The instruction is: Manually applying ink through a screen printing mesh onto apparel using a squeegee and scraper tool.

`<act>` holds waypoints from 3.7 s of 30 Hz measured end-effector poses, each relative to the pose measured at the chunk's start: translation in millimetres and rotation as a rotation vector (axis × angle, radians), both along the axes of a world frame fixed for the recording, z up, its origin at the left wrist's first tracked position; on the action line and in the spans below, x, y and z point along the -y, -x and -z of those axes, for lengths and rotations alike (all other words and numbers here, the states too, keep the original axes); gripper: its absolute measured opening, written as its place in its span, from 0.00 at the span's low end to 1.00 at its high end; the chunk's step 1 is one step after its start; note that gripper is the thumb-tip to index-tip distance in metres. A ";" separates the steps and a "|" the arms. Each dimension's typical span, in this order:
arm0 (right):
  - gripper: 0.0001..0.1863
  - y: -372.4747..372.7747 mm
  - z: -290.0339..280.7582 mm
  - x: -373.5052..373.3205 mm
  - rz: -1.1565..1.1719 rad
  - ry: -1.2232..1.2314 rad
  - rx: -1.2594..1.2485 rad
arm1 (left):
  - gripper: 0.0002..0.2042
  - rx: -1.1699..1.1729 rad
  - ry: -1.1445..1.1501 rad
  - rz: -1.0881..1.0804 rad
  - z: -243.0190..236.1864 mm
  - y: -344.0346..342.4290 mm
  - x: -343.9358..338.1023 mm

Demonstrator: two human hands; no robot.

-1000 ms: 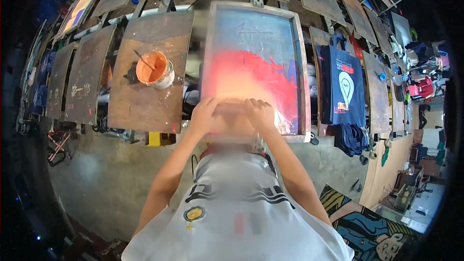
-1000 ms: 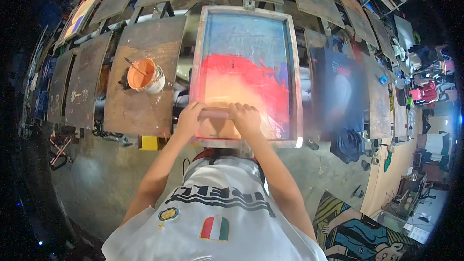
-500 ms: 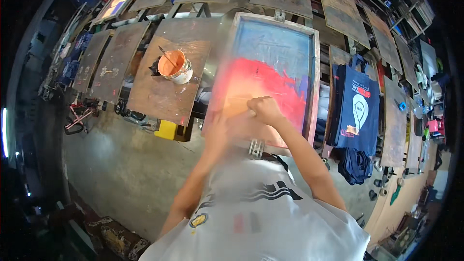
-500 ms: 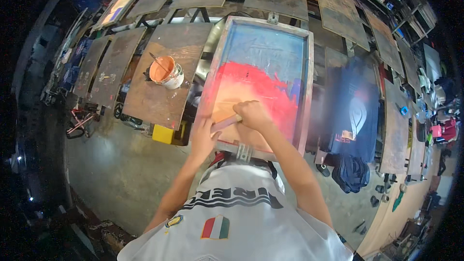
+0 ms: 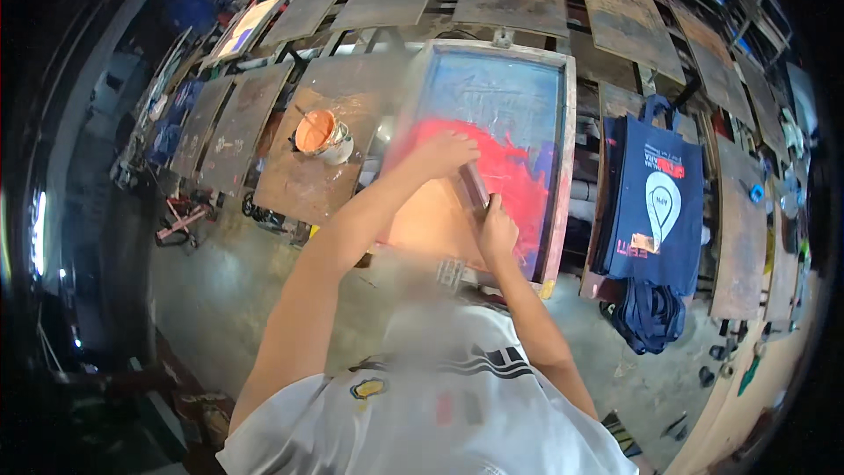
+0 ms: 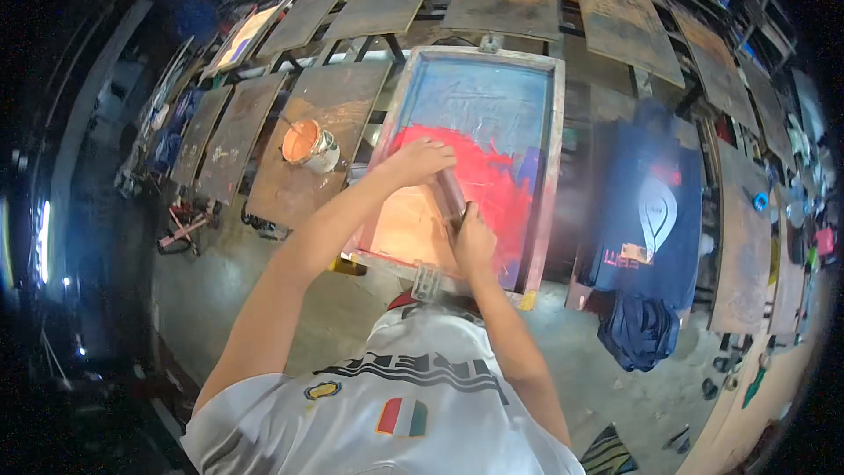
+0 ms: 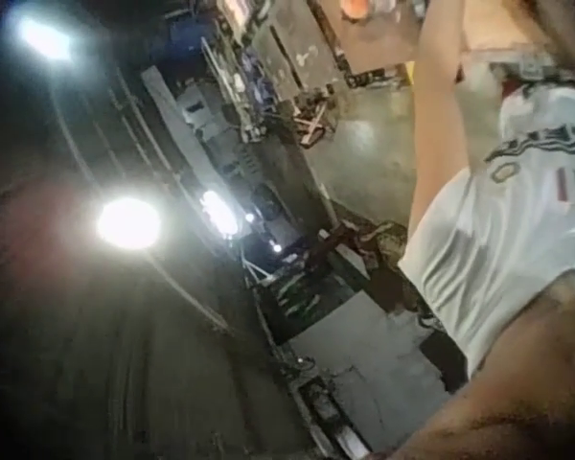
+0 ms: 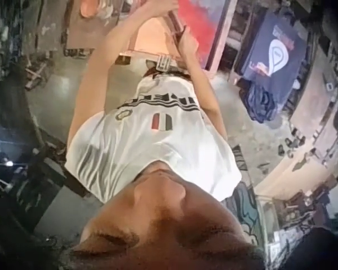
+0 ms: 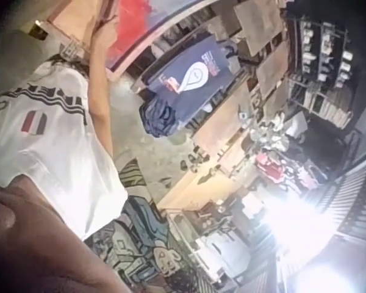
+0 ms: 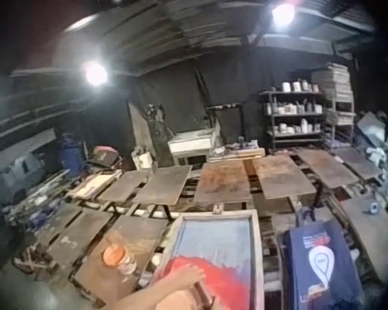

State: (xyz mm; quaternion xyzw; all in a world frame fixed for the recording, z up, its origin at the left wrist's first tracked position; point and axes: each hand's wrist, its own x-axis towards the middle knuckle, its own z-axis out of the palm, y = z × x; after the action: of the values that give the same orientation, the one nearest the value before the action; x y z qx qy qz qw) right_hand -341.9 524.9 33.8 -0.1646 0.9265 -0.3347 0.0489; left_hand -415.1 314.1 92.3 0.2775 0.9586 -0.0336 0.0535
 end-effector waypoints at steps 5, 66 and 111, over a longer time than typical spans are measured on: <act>0.22 10.9 1.7 12.8 0.075 -0.034 0.063 | 0.27 -0.022 0.172 0.101 21.4 23.4 10.4; 0.24 -7.6 -10.2 21.2 0.367 -0.375 0.078 | 0.28 0.012 -0.276 0.314 39.7 38.0 13.6; 0.29 63.8 -8.0 95.6 -0.276 -0.530 -0.036 | 0.31 -0.128 -0.549 -0.232 67.8 -68.9 132.8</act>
State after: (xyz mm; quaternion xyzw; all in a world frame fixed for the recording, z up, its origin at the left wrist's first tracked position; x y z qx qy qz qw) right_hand -405.6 429.3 41.8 -0.2764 0.9513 -0.0683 0.1185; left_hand -346.2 181.2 24.5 0.1675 0.9586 0.2158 -0.0808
